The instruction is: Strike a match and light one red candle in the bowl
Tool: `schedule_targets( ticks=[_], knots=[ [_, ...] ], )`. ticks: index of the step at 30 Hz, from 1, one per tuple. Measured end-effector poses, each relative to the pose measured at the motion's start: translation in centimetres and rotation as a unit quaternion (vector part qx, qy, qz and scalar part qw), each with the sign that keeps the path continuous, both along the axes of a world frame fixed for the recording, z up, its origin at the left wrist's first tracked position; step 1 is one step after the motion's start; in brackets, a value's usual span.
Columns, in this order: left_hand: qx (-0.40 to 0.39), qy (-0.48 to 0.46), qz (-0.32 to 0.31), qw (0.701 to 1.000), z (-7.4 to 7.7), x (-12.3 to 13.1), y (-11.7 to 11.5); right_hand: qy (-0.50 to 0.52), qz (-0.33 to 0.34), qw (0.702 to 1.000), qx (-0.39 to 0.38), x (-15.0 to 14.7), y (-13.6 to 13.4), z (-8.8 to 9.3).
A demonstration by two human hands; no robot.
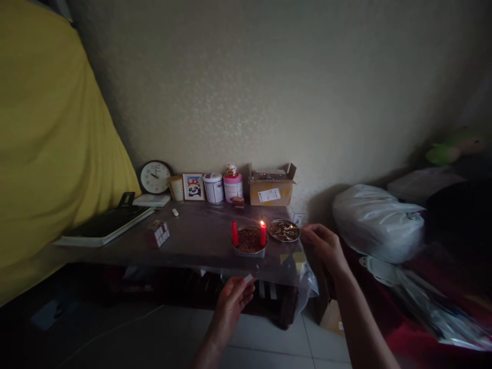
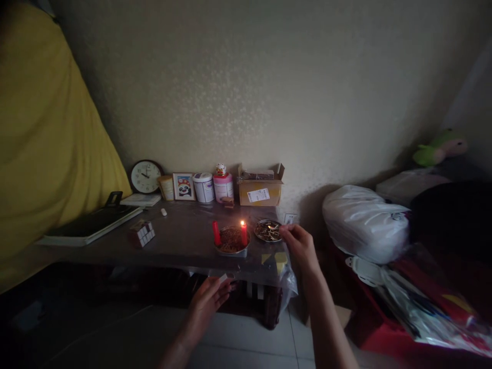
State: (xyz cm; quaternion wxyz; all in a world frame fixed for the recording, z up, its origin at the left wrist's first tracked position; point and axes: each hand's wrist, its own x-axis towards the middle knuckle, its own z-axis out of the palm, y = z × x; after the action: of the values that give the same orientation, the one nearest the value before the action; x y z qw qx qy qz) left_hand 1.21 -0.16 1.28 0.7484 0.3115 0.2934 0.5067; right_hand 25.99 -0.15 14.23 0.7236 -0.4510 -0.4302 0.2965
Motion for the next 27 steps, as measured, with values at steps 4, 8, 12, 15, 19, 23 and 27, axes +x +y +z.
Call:
schedule_targets(
  ticks=[4,8,12,15,19,23,27],
  knots=[
    [-0.003,0.01,-0.002,1.0,0.0,0.0,0.0,0.016,-0.075,0.997,0.014,1.6,-0.2,-0.7],
    [-0.01,0.013,-0.003,1.0,0.2,0.2,-0.1,0.043,0.021,0.997,0.061,2.4,-0.9,-0.3],
    [-0.012,0.013,-0.001,1.0,0.6,0.3,-0.3,-0.119,-0.11,0.985,-0.063,3.1,-0.6,-2.5],
    [-0.017,0.015,-0.004,1.0,0.7,0.3,-0.4,-0.141,-0.192,0.964,-0.12,3.9,-0.1,-4.1],
    [-0.018,0.015,-0.008,1.0,0.4,0.3,-0.3,-0.009,-0.061,0.997,-0.05,4.3,0.2,-3.8],
    [-0.013,0.011,-0.01,1.0,0.2,0.2,-0.2,-0.076,-0.061,0.994,-0.058,4.0,0.4,-3.7],
    [-0.019,0.003,-0.01,1.0,0.4,0.1,-0.4,-0.163,-0.177,0.961,-0.137,4.3,1.2,-5.5]
  ],
)
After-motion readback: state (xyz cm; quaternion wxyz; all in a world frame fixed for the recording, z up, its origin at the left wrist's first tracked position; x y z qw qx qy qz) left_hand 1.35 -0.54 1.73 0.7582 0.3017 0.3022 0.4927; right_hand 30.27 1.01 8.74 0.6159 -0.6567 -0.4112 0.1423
